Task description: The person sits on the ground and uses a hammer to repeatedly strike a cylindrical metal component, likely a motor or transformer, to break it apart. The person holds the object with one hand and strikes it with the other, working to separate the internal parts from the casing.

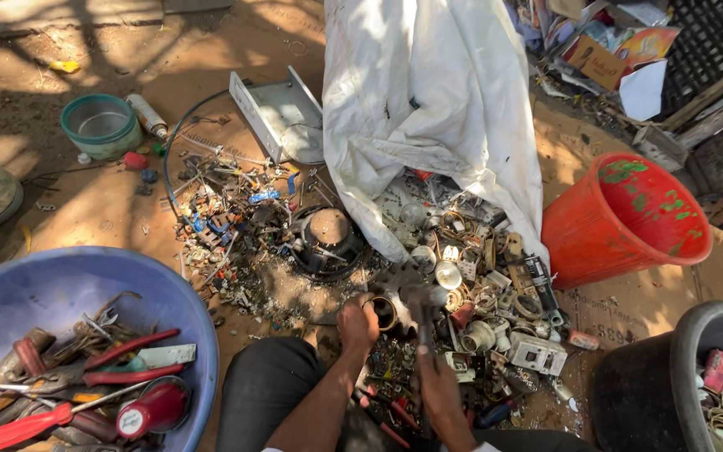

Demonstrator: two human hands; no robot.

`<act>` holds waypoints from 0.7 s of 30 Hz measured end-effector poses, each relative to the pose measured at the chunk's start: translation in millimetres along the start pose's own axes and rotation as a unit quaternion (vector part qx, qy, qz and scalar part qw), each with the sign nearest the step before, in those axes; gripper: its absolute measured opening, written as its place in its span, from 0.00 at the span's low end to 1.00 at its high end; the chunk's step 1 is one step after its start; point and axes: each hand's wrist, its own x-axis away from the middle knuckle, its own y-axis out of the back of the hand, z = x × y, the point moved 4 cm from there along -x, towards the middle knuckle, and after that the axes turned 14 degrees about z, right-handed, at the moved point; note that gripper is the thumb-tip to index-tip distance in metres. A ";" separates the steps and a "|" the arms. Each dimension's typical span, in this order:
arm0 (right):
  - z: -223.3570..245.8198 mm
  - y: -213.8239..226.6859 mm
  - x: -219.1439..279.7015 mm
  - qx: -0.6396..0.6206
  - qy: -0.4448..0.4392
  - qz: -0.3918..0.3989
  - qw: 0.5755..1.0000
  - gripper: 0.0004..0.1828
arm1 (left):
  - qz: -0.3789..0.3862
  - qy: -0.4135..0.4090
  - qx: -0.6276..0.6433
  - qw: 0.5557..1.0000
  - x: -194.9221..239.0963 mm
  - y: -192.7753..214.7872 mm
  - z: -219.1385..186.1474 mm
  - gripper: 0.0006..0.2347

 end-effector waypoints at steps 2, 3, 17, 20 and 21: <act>34.2 6.2 34.6 -0.089 0.038 -0.004 0.995 0.31 | -0.007 -0.022 0.007 1.000 9.1 7.9 -11.1 0.14; 55.1 17.6 54.0 -0.106 0.059 -0.023 0.992 0.30 | -0.009 -0.031 0.008 0.999 12.0 10.6 -18.4 0.14; -21.1 -9.7 -5.1 0.136 -0.008 0.012 0.991 0.29 | 0.001 -0.010 -0.079 0.997 11.6 2.4 -8.4 0.14; -26.7 0.7 -7.3 0.045 -0.074 0.006 0.996 0.31 | -0.021 0.011 0.010 1.000 10.0 5.4 -11.7 0.17; -19.5 1.9 8.5 -0.012 -0.049 0.002 0.999 0.29 | -0.010 0.027 0.036 0.999 22.3 4.8 -3.2 0.21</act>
